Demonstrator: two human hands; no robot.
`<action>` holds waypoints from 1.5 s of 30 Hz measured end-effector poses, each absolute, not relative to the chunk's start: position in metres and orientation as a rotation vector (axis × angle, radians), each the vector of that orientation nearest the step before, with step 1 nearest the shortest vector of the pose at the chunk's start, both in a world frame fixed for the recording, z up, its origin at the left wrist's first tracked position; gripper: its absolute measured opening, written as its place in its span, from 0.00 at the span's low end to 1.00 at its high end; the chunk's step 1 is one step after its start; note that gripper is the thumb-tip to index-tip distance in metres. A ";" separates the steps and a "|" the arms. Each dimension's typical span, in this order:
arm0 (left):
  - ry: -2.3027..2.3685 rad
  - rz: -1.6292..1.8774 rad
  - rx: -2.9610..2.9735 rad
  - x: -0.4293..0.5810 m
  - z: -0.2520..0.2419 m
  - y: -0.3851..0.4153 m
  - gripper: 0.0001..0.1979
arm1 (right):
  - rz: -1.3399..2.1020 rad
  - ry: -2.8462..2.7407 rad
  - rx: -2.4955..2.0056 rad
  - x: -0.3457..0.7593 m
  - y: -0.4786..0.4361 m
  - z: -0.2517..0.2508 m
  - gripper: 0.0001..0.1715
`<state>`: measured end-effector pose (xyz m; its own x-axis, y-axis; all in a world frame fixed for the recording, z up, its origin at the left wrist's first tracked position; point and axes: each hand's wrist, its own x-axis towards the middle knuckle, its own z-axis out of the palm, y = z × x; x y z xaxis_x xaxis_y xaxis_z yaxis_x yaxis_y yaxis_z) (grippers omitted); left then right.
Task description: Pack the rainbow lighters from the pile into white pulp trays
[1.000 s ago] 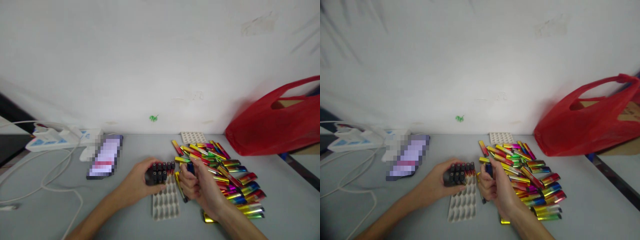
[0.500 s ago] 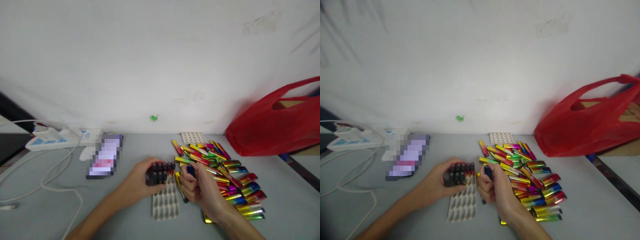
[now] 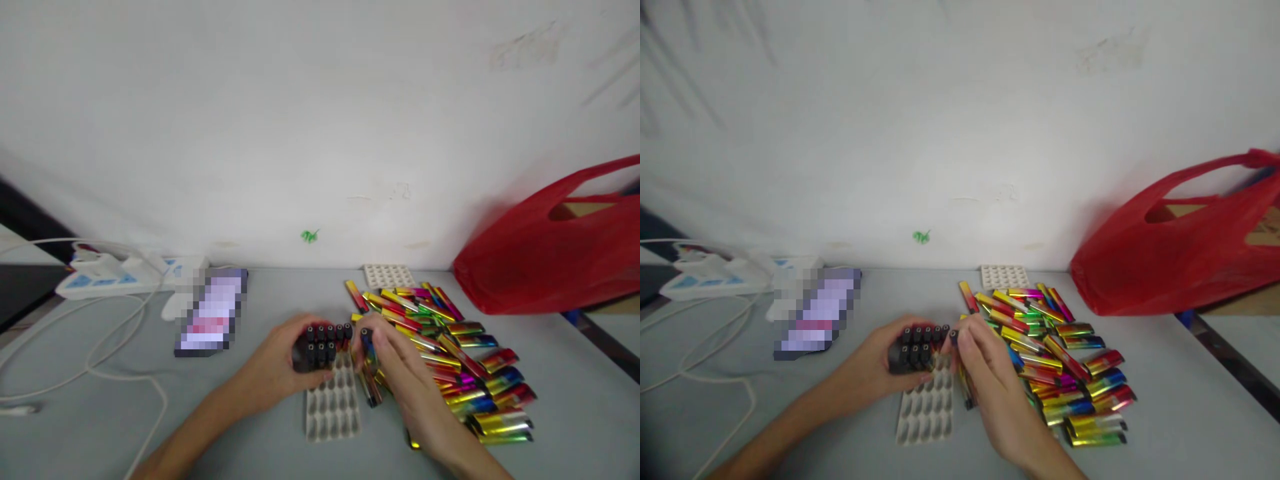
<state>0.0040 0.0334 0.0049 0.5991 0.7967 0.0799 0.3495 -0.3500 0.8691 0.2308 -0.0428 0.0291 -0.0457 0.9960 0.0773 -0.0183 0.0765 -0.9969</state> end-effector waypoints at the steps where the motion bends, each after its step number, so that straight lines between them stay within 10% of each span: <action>1: 0.912 0.642 1.937 0.004 0.004 0.033 0.29 | 1.107 -1.330 -1.125 0.231 -0.044 0.030 0.24; 18: 0.890 0.663 1.898 0.004 0.001 0.032 0.32 | 0.485 -1.967 -1.116 0.244 -0.037 0.037 0.08; 45: 0.892 0.656 1.847 0.006 0.006 0.032 0.30 | 0.915 -2.193 -1.153 0.248 -0.039 0.032 0.07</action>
